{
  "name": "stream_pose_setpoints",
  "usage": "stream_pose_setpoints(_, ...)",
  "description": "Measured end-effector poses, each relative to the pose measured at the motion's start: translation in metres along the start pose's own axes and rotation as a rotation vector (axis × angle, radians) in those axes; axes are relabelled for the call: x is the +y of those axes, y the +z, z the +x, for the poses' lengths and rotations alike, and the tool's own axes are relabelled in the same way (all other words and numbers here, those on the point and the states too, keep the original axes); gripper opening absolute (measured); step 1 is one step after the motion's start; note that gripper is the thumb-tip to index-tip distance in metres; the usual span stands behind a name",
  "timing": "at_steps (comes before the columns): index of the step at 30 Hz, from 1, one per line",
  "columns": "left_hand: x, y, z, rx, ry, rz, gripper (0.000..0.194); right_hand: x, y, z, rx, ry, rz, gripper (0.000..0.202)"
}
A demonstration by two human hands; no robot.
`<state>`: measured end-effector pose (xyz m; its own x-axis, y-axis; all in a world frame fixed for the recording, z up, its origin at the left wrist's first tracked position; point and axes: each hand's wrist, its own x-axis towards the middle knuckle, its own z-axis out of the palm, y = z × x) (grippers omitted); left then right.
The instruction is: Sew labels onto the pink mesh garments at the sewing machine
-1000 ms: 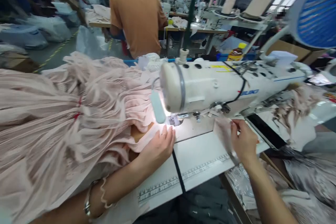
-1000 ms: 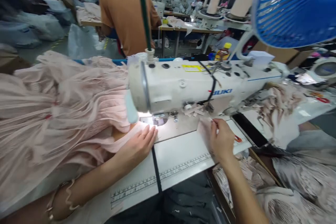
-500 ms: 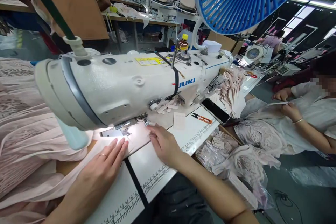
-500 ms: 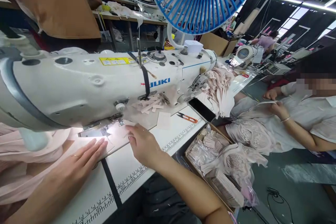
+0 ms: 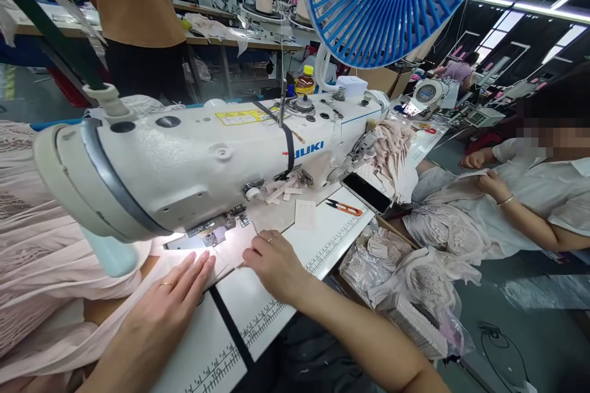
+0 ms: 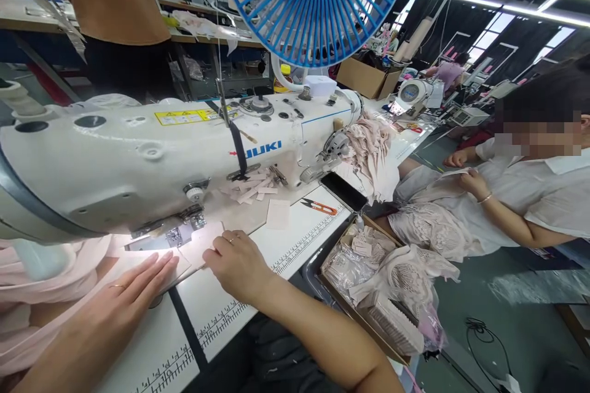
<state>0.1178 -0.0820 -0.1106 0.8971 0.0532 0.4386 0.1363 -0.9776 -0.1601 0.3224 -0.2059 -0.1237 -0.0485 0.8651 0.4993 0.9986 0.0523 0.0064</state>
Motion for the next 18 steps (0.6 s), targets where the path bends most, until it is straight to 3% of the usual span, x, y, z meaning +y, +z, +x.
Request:
stream_pose_setpoints(6,0.001,-0.005,0.009,0.015,0.067,0.113,0.074,-0.003,0.0,0.0,0.004,0.018,-0.051,0.019)
stream_pose_setpoints(11,-0.002,-0.001,0.008,0.049,0.069,0.031,0.074,-0.004,-0.003,0.002,-0.097,0.048,-0.057,0.017)
stream_pose_setpoints(18,-0.005,0.007,0.0,0.077,0.044,-0.039,0.072,-0.004,-0.003,0.007,-0.109,0.131,-0.066,0.02)
